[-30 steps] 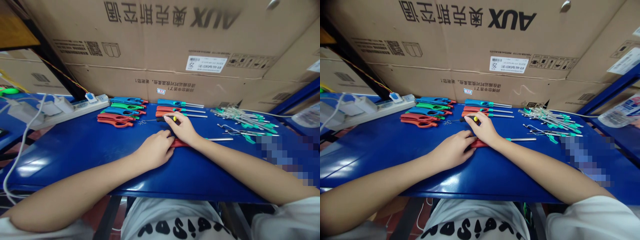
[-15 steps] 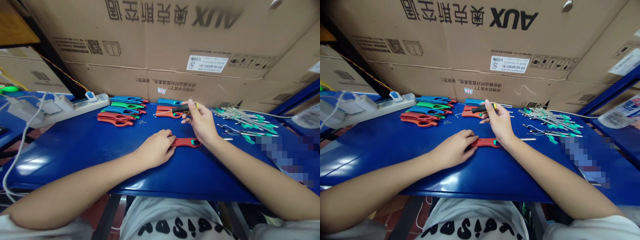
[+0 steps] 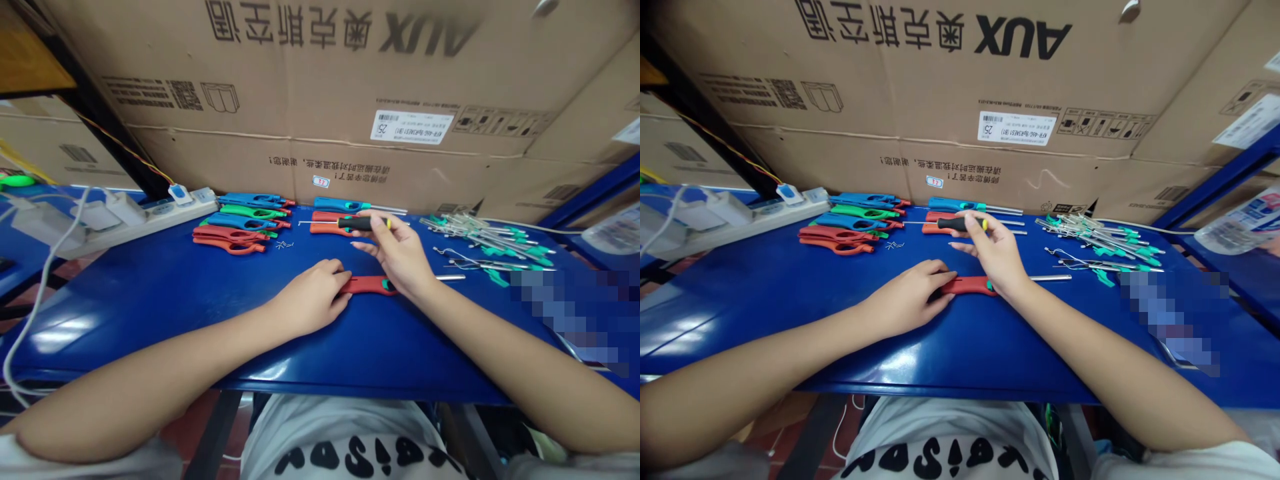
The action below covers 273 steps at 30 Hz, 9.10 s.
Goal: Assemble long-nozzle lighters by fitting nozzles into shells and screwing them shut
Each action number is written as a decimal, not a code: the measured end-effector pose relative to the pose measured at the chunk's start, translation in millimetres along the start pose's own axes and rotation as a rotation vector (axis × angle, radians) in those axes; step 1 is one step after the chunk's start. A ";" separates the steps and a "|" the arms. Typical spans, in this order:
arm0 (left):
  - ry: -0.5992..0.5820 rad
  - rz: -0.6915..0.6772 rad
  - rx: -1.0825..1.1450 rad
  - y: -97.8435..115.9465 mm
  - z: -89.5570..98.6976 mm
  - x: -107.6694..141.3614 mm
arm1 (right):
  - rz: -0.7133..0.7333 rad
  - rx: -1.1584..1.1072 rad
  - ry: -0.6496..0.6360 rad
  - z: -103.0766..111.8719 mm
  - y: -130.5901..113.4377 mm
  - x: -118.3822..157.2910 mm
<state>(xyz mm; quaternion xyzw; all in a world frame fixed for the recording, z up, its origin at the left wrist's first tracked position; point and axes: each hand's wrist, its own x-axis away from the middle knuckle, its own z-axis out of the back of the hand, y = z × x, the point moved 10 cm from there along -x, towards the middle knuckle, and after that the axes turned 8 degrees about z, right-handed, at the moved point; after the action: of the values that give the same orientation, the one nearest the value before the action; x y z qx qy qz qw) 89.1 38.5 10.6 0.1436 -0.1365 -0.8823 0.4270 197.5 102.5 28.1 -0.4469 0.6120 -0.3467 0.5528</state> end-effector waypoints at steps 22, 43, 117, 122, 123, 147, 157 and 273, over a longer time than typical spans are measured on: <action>0.588 -0.005 0.554 -5.4 78.2 16.8 | 0.140 -0.079 0.155 55.4 -40.9 -3.0; 0.496 -0.064 0.443 2.0 69.7 14.9 | 0.394 0.158 0.189 60.6 -82.6 1.0; 0.041 -0.119 0.248 7.2 -6.3 -3.4 | 0.671 0.831 -0.472 -29.2 -88.1 52.8; 0.063 -0.126 0.252 6.7 -7.5 -2.6 | 0.840 0.865 -0.410 -30.4 -99.1 59.6; 0.064 -0.127 0.256 6.8 -7.7 -2.5 | 0.876 0.879 -0.401 -30.9 -101.4 61.5; 0.010 -0.122 0.262 10.5 -8.9 -4.3 | 0.710 0.833 -0.319 -16.6 -98.0 40.5; -0.018 -0.109 0.260 9.4 -10.8 -4.8 | 0.701 0.835 -0.306 -13.0 -100.3 38.0; -0.002 -0.094 0.271 5.5 -10.8 -5.5 | 0.633 0.757 -0.323 -11.6 -103.2 35.9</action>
<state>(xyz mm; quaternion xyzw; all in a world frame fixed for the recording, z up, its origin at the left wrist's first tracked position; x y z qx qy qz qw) 100.3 38.3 3.4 0.2053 -0.2478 -0.8749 0.3619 203.3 31.1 111.4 -0.0566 0.4556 -0.2861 0.8410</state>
